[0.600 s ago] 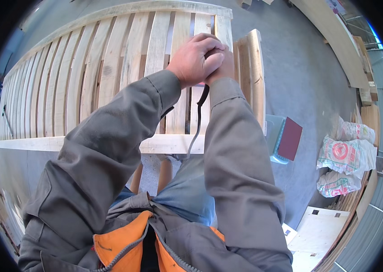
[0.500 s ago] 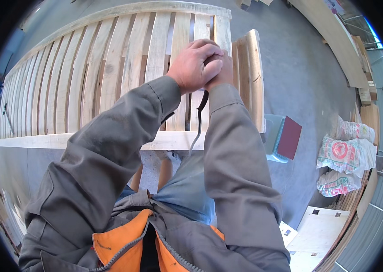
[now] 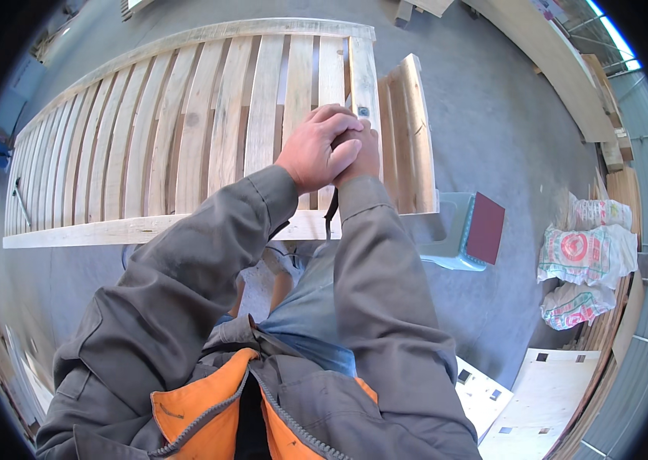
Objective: The person uses a red electric sander to smooth the surface of a wooden slatted structure. They move the sander back and forth across the slats and frame, occasionally adjusting their grip and position.
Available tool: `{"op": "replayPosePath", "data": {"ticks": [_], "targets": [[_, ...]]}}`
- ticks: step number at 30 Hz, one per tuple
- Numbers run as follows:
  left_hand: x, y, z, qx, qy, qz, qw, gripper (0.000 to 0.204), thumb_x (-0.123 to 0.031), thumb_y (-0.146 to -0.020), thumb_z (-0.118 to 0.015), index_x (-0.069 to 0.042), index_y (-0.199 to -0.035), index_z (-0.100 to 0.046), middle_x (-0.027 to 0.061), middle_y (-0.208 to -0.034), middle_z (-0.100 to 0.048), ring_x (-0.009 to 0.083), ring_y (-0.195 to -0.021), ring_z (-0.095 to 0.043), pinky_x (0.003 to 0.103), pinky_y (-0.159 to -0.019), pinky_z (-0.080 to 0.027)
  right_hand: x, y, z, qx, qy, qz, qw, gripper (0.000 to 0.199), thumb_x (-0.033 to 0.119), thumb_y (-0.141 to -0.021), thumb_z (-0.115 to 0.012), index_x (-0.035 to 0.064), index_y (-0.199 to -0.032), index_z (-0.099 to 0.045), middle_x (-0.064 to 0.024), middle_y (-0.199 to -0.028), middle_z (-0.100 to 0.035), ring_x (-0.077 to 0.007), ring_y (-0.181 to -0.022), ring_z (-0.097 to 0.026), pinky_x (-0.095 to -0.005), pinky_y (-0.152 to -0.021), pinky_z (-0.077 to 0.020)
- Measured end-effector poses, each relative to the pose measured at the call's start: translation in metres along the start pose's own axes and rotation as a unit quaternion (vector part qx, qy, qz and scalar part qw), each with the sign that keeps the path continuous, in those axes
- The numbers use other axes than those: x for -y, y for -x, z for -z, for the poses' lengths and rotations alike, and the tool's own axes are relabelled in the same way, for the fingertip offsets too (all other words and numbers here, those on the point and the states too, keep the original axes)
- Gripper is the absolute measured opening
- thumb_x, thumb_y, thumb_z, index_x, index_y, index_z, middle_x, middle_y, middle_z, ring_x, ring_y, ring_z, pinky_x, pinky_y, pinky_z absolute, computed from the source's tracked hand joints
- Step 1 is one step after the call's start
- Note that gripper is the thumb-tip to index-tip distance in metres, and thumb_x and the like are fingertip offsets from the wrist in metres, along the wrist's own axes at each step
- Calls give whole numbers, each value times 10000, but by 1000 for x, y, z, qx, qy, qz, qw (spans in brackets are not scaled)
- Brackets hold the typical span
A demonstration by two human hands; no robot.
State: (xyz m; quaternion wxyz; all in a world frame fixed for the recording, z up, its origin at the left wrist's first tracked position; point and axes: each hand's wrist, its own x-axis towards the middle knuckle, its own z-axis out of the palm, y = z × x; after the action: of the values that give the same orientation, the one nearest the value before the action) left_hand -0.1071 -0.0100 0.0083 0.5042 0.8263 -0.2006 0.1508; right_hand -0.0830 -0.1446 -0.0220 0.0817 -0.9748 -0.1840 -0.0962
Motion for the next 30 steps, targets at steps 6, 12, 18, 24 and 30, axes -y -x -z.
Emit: {"op": "replayPosePath", "data": {"ticks": [6,12,18,24,30], "targets": [[-20,22,0,11,23,-27,999,358,-279,-917,-664,-32,-1166,-736,195,-1269,-688,409,-1255,-617,481,-1112,-494,10,30,12,9,26,-16,999,294,294,-911,-684,133,-1155,-716,-64,-1143,-715,-304,-1068,-623,-448,-901,-515],[-26,40,6,24,21,-44,999,347,-253,-905,-675,-37,-1174,-714,190,-1271,-677,427,-1329,-566,504,-1148,-463,25,51,10,-9,26,-4,1000,318,308,-905,-669,148,-1176,-708,-53,-1147,-697,-301,-1042,-596,-445,-884,-492],[-36,40,4,49,26,-35,998,347,-226,-899,-667,-35,-1185,-708,178,-1291,-689,439,-1364,-556,513,-1232,-413,29,61,18,-22,45,-33,998,379,304,-920,-671,134,-1258,-684,-33,-1156,-700,-284,-1088,-583,-433,-882,-484],[-14,29,3,47,17,-43,998,370,-233,-894,-677,-35,-1205,-713,167,-1312,-692,445,-1376,-556,543,-1244,-391,40,42,31,38,59,-61,996,375,298,-923,-674,128,-1256,-690,-31,-1174,-708,-273,-1099,-585,-414,-919,-497],[6,-4,5,47,30,-34,998,373,-218,-898,-666,-21,-1211,-715,185,-1323,-681,424,-1385,-546,530,-1228,-397,29,-1,20,29,-1,-91,995,347,295,-913,-687,138,-1222,-701,-44,-1154,-703,-277,-1107,-613,-401,-915,-547]]}}
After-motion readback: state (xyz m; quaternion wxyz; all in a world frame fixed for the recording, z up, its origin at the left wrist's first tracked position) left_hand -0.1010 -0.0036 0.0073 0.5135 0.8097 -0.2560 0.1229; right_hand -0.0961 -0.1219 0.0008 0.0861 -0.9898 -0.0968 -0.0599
